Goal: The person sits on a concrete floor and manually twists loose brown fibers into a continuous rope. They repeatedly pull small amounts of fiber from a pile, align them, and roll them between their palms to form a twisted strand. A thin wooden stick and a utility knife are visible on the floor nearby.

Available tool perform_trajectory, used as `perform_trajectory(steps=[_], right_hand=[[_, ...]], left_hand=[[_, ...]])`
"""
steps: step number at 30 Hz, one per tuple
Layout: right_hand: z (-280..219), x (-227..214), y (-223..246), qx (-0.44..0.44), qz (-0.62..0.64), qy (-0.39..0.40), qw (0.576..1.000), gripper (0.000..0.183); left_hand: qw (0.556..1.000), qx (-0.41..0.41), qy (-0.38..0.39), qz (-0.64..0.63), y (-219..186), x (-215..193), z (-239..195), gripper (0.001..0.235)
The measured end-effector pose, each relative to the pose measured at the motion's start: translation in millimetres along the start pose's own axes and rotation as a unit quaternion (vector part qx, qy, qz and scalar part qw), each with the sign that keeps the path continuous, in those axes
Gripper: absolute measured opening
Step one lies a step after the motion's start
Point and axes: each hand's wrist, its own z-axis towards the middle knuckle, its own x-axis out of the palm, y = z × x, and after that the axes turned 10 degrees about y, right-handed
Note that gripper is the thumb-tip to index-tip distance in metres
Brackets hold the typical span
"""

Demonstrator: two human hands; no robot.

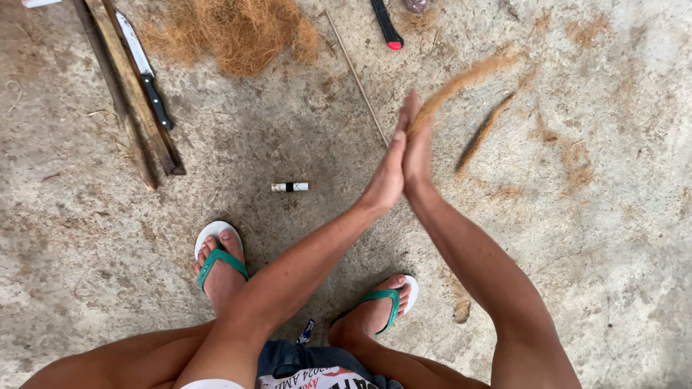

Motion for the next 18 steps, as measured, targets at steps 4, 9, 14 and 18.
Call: perform_trajectory(steps=[4, 9, 14, 18], right_hand=[[10, -25, 5, 0.027, 0.004, -0.055, 0.998, 0.108], [8, -42, 0, -0.026, 0.030, -0.025, 0.999, 0.103], [4, -54, 15, -0.182, 0.060, 0.058, 0.980, 0.089], [11, -58, 20, -0.200, 0.036, 0.058, 0.977, 0.055]], left_hand=[[0.996, -0.081, -0.025, 0.010, -7, 14, -4, 0.057], [0.992, -0.075, -0.097, 0.014, -8, 4, 6, 0.033], [0.992, -0.026, -0.116, 0.044, 10, -11, 20, 0.025], [0.992, -0.055, -0.110, 0.033, 5, -8, 20, 0.025]])
